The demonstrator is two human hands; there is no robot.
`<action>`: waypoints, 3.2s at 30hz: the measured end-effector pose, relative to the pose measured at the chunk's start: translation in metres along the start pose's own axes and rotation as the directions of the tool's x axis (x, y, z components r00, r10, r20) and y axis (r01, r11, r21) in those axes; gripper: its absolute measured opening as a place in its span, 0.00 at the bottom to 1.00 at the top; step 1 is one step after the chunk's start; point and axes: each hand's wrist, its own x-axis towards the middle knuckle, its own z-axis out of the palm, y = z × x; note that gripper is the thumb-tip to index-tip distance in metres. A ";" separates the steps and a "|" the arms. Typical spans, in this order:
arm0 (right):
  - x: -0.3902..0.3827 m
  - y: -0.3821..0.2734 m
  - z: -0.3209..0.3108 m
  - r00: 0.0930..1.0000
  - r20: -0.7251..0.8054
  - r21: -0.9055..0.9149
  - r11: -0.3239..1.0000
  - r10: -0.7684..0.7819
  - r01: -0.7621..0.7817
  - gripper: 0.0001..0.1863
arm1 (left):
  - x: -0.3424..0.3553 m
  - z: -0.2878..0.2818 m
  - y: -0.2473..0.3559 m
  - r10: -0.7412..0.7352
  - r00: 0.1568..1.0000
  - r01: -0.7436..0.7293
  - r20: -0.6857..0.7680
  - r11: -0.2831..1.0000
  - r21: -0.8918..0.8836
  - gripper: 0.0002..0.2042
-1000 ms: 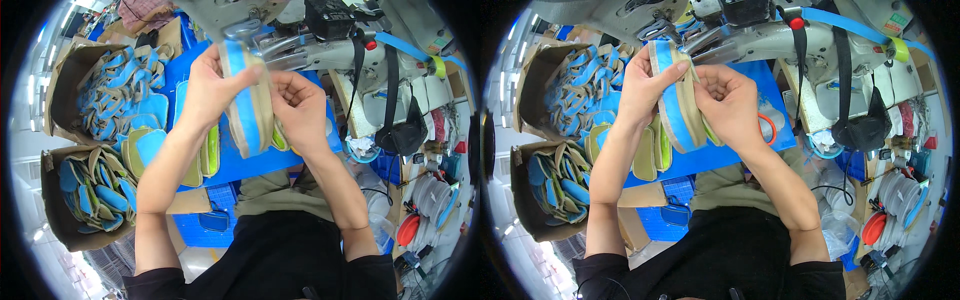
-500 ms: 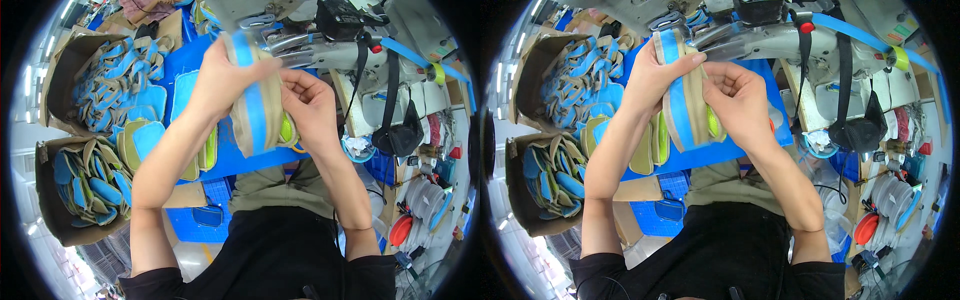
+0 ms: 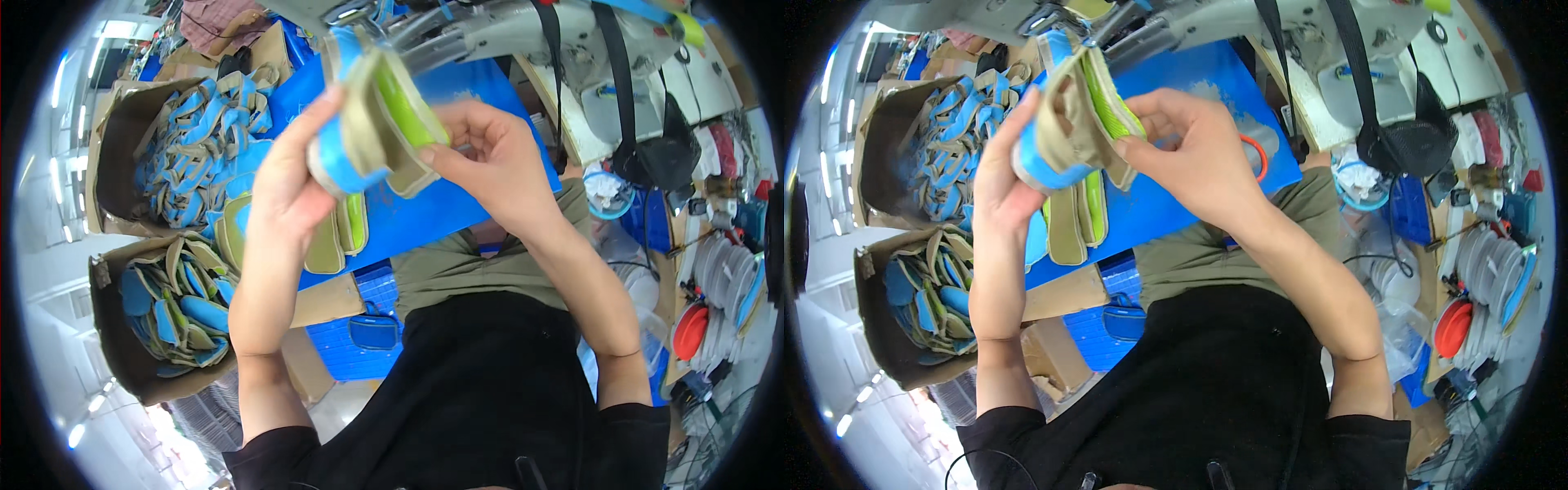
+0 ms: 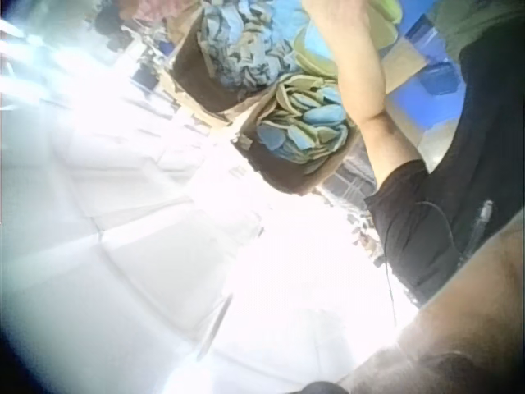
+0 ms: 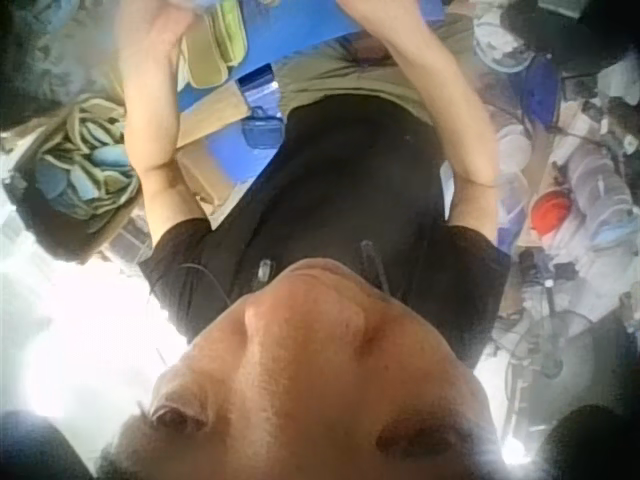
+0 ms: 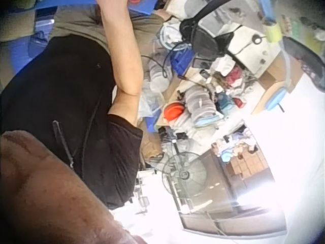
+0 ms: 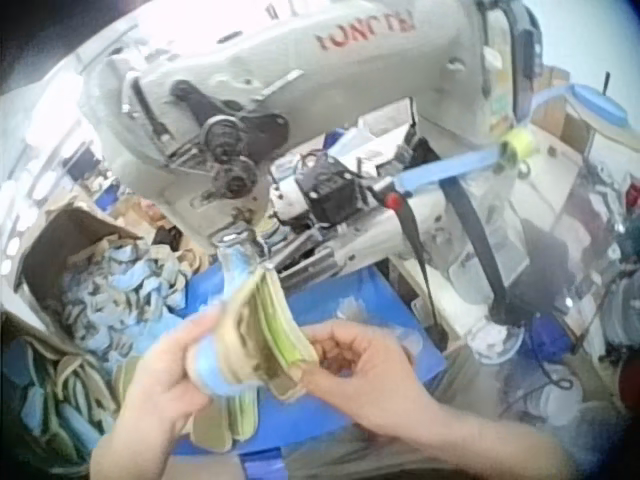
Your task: The person sews blue and green fabric pouches using an industrial sewing machine. They insert the pouches into the machine, guide them through the needle, and then remove them. The person also uses scissors to trim threads and inspects the finished pouches.
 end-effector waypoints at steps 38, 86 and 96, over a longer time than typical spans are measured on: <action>0.022 0.009 0.000 0.998 -0.049 -0.007 0.999 -0.037 0.037 0.11 | 0.034 0.026 -0.017 0.050 0.997 -0.030 -0.057 0.948 0.318 0.11; 0.066 0.038 0.013 0.922 -0.218 -0.223 0.937 -0.318 0.271 0.10 | 0.057 0.011 0.004 0.299 0.949 -0.298 0.101 0.745 0.597 0.13; 0.065 0.052 0.016 0.888 -0.250 -0.231 0.915 -0.386 0.332 0.10 | 0.056 -0.010 0.009 0.008 0.994 -0.025 0.107 0.987 0.156 0.10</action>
